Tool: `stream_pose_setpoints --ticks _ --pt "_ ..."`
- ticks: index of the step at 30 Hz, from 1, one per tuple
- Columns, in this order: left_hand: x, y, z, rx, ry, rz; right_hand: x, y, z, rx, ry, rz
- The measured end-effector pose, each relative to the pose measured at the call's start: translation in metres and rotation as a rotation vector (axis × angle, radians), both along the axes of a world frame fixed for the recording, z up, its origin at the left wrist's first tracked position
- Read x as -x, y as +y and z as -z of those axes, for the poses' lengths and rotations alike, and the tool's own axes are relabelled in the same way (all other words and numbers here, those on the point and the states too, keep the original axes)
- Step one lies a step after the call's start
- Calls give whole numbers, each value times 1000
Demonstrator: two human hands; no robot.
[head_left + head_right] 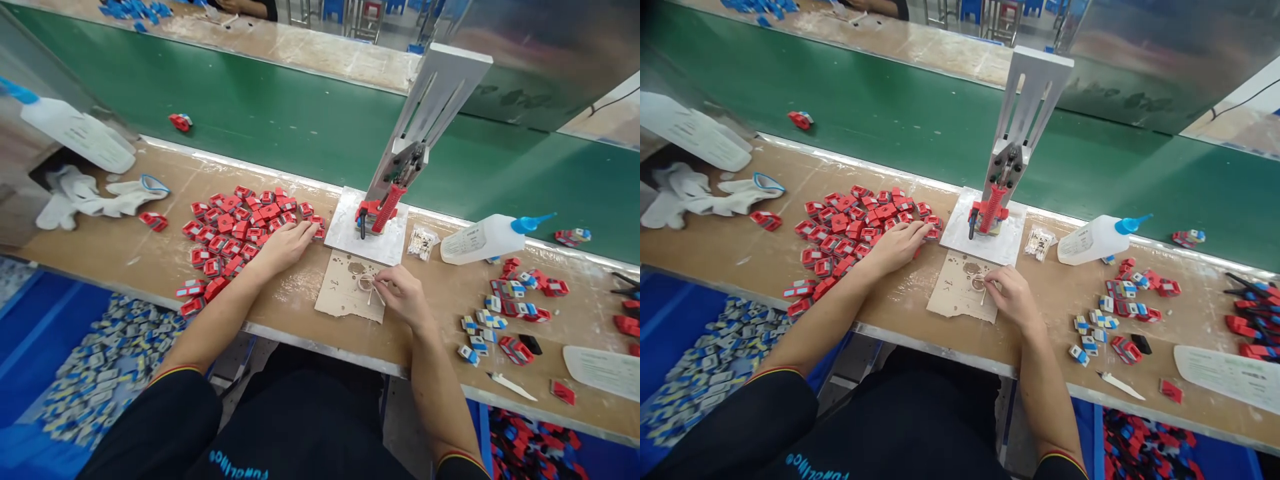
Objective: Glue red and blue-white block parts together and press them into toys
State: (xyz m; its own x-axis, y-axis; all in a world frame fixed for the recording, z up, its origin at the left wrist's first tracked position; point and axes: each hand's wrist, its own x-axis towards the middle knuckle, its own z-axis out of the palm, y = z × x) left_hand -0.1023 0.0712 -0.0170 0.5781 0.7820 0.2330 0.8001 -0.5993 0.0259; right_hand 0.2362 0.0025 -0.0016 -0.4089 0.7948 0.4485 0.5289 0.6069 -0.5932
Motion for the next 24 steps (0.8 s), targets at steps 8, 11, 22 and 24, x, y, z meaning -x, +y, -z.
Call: stream_pose_setpoints --ticks 8,11,22,24 --pt "-17 -24 -12 -96 -618 17 7 -1 -1 101 5 19" --pt "-41 -40 -17 63 -1040 59 7 -1 -2 127 43 56" --pt "-65 -54 11 530 -1601 53 -2 0 -7 323 263 190" --pt "-67 -57 10 511 -1558 25 -3 1 -6 358 273 206"
